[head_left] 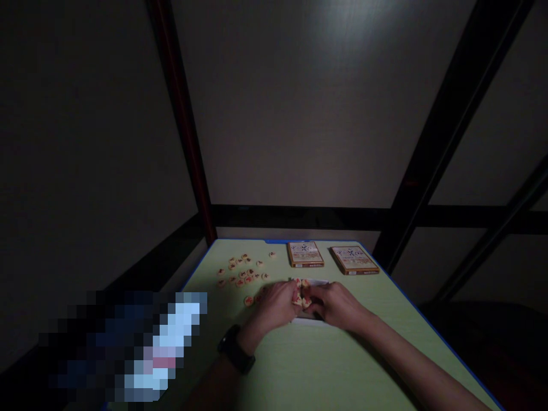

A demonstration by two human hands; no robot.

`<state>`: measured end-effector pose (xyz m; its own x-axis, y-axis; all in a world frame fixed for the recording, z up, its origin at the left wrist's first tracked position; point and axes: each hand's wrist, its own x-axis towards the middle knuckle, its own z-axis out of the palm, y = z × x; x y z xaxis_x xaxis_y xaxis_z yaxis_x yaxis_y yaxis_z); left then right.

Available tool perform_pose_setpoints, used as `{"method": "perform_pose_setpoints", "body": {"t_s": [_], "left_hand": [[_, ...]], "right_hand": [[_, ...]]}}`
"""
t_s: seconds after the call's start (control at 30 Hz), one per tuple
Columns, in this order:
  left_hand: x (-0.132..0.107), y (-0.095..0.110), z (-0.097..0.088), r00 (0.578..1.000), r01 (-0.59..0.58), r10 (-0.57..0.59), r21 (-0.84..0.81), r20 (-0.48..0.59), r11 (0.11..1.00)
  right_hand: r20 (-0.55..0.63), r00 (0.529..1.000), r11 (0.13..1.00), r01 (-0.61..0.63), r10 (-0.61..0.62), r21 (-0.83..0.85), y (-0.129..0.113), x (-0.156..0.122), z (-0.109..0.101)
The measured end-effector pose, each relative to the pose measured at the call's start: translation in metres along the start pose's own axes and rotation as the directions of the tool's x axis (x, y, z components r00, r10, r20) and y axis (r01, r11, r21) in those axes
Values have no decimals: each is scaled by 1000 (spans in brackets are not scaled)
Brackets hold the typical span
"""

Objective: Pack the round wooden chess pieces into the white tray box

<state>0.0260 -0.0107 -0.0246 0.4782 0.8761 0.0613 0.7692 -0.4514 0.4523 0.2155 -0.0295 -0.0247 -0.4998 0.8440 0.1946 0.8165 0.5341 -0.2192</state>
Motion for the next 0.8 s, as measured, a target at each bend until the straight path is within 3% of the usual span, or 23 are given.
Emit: {"method": "perform_pose_setpoints", "body": {"t_s": [0.33, 0.53, 0.7, 0.8], "left_hand": [[-2, 5, -2, 1000, 11, -11, 5, 10, 1000], [-1, 5, -7, 1000, 6, -7, -88, -10, 996], [-12, -23, -44, 991, 19, -40, -165, -126, 986], [-26, -50, -60, 988, 33, -38, -40, -149, 999]], "right_hand": [[-19, 1000, 996, -5, 7, 89, 1, 0, 1], [-13, 999, 985, -30, 33, 172, -1, -1, -2], [3, 996, 960, -89, 92, 267, -2, -4, -12], [10, 996, 960, -90, 91, 264, 1, -4, -18]]}}
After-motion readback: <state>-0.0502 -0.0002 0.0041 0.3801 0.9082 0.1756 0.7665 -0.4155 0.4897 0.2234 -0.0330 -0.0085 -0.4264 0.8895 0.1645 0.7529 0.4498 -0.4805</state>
